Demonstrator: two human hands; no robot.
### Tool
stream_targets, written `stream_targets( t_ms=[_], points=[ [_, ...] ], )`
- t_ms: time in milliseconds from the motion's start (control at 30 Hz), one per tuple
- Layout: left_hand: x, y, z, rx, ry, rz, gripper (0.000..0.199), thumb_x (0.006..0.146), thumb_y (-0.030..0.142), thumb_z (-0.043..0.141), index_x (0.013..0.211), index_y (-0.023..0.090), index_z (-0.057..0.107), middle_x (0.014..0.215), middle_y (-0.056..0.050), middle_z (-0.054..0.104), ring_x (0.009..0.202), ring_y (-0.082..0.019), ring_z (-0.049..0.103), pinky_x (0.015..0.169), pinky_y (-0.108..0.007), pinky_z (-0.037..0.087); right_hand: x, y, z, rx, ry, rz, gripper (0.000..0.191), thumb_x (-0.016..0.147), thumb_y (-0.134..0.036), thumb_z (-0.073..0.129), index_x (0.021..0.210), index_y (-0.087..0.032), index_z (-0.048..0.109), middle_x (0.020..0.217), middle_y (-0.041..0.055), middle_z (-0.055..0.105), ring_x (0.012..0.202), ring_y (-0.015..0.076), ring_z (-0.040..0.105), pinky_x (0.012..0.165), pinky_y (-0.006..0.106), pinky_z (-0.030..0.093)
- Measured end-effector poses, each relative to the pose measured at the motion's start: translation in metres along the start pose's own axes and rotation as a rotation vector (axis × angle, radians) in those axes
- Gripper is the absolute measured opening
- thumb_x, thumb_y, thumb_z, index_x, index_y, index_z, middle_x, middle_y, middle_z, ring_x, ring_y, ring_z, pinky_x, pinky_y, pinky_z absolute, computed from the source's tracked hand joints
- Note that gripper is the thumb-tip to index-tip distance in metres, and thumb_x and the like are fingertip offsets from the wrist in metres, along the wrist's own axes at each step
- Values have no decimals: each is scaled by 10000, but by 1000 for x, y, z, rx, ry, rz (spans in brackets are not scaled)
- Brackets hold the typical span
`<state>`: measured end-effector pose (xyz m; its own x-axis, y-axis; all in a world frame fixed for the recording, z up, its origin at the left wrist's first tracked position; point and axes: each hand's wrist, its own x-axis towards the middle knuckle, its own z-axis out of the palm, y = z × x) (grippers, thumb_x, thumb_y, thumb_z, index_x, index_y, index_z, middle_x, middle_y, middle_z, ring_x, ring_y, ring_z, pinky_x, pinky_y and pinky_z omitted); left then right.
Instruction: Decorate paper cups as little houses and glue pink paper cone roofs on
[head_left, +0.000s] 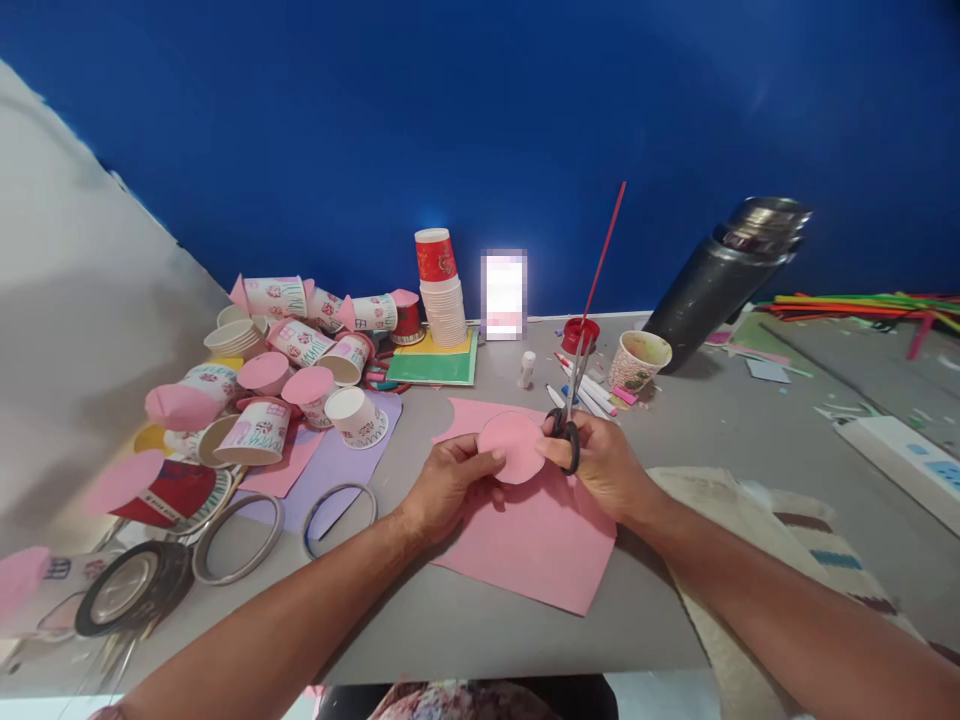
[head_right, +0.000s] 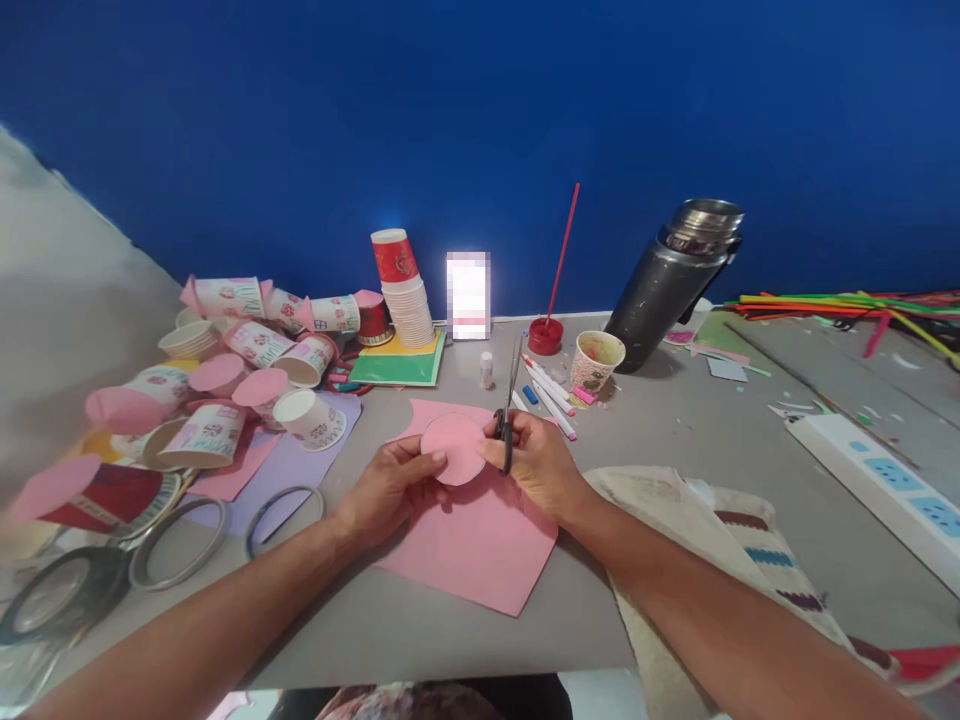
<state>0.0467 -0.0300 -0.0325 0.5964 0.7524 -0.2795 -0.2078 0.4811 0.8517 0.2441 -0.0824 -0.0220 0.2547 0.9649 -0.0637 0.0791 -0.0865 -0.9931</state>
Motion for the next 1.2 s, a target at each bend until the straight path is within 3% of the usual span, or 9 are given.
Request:
stream_targets(
  t_ms=[133,267,367,467,567,733,867,1000,1200],
  points=[
    [1,6,-4,-62,30,9,368,656,318,922,904,90,774,791,-91,749,655,-165,667,625,-283,543,5,5,-4,-128,-144,28,291,704,-457,756,810,-200,670,705,-12,636,635,146,527,602,275,391],
    [-5,10,-4,-64,-29,55,318,652,312,929,877,117,816,816,-87,765,723,-163,660,740,-291,509,7,10,-5,-498,-128,-104,239,749,-365,639,607,-216,519,588,-20,537,590,141,436,570,280,298],
    [-9,8,-2,16,-123,47,258,669,316,919,829,135,829,998,-126,784,860,-214,688,856,-340,499,4,12,-1,-542,-175,-138,181,690,-258,614,570,-215,486,543,-35,487,557,129,397,552,274,262],
    [-10,5,0,45,-169,21,288,694,326,907,910,148,841,1101,-143,777,981,-259,691,953,-385,478,0,11,3,-529,-252,-146,147,661,-223,604,564,-212,494,535,-41,480,549,123,388,534,260,263],
    [-10,5,0,36,-153,15,323,718,348,896,963,147,834,979,-120,785,901,-226,683,895,-354,493,-3,8,5,-474,-245,-142,61,661,-233,608,642,-217,552,590,-37,531,577,130,425,538,252,294],
    [-9,4,-3,59,-84,20,323,670,355,927,855,117,810,825,-93,756,774,-189,649,775,-307,497,-7,5,7,-462,-151,-169,185,638,-242,669,792,-246,566,630,-50,607,571,142,489,551,253,324],
    [-10,1,-3,48,-95,14,321,682,346,920,871,112,806,850,-99,749,766,-186,641,764,-310,495,-5,5,4,-562,-320,-276,83,666,-186,634,708,-220,570,708,-6,678,658,168,564,608,266,381],
    [-12,0,0,-1,-114,-20,325,663,339,927,859,109,808,835,-105,752,780,-202,654,794,-338,514,-1,6,-2,-471,-504,-239,113,694,-155,626,794,-204,641,727,-16,686,670,162,558,615,258,416],
    [-12,0,2,-68,-108,-43,295,672,326,911,812,91,798,772,-93,736,717,-176,646,728,-299,526,2,4,-6,-460,-555,-185,177,678,-102,595,819,-197,646,706,-44,654,634,127,537,577,230,380]
  ],
)
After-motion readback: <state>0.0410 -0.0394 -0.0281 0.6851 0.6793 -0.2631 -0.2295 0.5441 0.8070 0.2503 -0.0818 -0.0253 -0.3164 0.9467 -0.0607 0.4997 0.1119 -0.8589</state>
